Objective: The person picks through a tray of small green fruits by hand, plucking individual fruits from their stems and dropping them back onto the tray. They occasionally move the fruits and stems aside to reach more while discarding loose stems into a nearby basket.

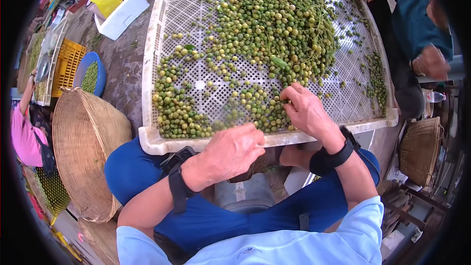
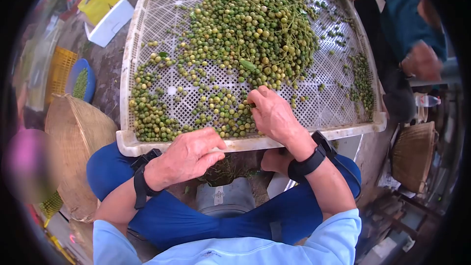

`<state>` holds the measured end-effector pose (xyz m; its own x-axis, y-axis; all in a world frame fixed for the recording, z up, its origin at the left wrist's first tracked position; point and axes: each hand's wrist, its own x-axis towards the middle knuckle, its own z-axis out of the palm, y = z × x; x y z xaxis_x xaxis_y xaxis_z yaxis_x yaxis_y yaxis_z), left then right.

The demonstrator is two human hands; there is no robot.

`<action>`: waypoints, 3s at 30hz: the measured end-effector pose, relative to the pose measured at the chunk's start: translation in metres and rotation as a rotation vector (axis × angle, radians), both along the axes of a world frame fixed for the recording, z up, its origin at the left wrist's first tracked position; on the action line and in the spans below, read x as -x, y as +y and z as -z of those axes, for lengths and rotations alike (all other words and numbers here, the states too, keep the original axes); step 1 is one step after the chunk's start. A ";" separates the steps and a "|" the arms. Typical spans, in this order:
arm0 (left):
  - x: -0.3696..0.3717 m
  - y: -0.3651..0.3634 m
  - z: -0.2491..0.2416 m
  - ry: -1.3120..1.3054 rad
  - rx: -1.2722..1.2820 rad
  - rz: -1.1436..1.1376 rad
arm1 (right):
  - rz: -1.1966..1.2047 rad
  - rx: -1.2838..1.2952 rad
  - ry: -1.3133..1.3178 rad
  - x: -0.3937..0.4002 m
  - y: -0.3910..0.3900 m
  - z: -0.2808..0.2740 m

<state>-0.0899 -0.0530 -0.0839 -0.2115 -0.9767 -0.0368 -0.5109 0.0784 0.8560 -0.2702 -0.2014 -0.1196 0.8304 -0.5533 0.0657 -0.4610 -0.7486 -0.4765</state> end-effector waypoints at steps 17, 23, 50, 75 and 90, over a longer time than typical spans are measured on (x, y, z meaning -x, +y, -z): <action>-0.005 -0.011 0.017 0.212 -0.021 -0.162 | -0.169 -0.230 -0.326 -0.014 0.052 -0.045; -0.001 -0.012 0.017 0.641 -0.167 -0.172 | 0.139 -1.055 -0.402 -0.005 0.054 -0.035; 0.007 0.002 -0.013 0.062 0.253 -0.299 | 0.142 -2.305 -0.580 -0.009 0.078 -0.023; 0.017 0.024 0.011 -0.327 0.161 0.185 | 0.015 0.118 0.194 0.007 0.013 0.014; 0.020 -0.006 0.018 0.203 -0.105 -0.321 | 0.028 -0.043 -0.014 -0.005 0.036 -0.017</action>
<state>-0.1096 -0.0593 -0.1022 0.0906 -0.9875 -0.1287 -0.3148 -0.1510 0.9370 -0.2651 -0.1654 -0.1027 0.8138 -0.5787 0.0530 -0.4745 -0.7143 -0.5145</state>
